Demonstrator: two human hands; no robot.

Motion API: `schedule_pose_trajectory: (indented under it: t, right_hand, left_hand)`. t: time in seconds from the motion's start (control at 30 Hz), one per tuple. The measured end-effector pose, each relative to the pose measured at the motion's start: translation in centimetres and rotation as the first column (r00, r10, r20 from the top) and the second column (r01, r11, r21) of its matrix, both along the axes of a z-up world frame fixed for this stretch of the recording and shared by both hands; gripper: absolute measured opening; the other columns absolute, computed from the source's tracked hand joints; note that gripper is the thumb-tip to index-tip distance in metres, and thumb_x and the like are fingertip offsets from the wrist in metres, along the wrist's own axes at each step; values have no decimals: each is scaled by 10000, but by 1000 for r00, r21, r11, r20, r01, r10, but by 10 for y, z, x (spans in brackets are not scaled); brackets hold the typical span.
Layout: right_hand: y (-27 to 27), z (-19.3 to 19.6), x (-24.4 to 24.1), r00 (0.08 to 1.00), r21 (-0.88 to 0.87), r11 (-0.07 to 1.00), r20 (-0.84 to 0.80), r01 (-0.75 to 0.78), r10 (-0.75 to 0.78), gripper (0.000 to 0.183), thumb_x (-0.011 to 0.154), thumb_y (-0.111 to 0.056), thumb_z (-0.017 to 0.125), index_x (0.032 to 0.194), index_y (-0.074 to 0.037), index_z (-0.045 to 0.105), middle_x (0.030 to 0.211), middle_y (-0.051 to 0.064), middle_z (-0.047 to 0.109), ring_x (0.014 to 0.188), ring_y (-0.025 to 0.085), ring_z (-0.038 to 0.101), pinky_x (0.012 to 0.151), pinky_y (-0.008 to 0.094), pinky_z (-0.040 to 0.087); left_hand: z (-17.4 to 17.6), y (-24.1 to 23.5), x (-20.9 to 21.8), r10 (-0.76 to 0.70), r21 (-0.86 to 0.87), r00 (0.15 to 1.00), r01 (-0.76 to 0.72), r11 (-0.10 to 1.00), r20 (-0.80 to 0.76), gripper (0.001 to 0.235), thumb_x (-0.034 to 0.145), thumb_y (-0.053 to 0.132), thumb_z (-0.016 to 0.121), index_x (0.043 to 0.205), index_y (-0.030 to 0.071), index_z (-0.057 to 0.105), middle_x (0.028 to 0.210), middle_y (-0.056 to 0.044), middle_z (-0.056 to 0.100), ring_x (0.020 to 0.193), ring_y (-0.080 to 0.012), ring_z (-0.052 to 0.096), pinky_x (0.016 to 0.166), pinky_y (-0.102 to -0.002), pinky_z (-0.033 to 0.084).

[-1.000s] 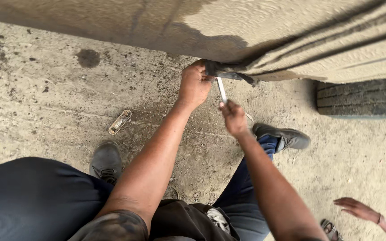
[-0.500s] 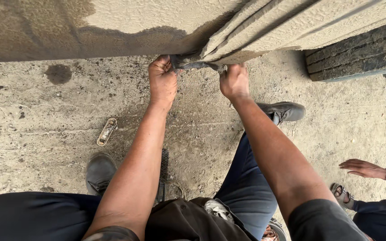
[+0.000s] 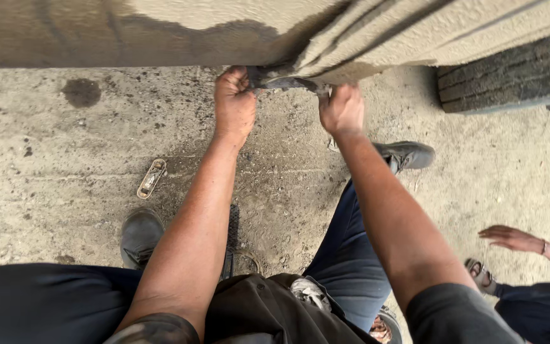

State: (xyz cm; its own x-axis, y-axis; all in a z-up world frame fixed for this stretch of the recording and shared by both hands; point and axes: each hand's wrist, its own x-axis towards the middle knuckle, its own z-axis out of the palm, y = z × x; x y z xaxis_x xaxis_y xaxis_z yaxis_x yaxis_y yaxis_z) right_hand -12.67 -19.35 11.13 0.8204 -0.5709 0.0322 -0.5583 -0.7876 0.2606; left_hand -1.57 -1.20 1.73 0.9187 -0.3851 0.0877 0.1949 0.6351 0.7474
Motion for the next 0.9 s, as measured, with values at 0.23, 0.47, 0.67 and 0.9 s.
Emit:
schedule_pose_trajectory:
  t: [0.23,0.47,0.67,0.9]
  right_hand:
    - [173,-28,-22,967,751,634,-25,185,-253,418,1089,-331,330,1317,-69,564,966,109,712,718,162,667,575,310,565]
    - [238,-68,30,899,806,-568,-113,-166,-423,388,1074,-228,386,1329,26,531,1123,207,708,1029,247,684,904,352,573]
    - [221,-70,19,872,894,-435,-127,-106,-474,322,1030,-91,437,1280,98,513,1187,239,662,1113,301,650,1017,416,541]
    - [203,-71,23,885,892,-450,-167,-52,-434,306,1025,-98,462,1281,62,512,1228,225,647,1157,315,617,1044,464,510]
  left_hand:
    - [18,22,8,-174,190,985,172,967,-5,236,893,-78,690,1058,89,719,1047,-27,757,944,-112,684,833,-285,584]
    - [72,64,40,-522,738,848,408,537,-88,172,979,109,691,1147,110,730,1029,-59,805,818,-91,711,741,-256,558]
    - [54,51,30,-380,498,923,354,792,-53,321,932,-73,513,1192,37,664,1021,-119,744,631,-105,691,480,-249,534]
    - [54,48,31,-333,584,943,283,761,-23,278,921,-96,540,1138,-3,688,912,-107,743,639,-94,660,559,-236,579]
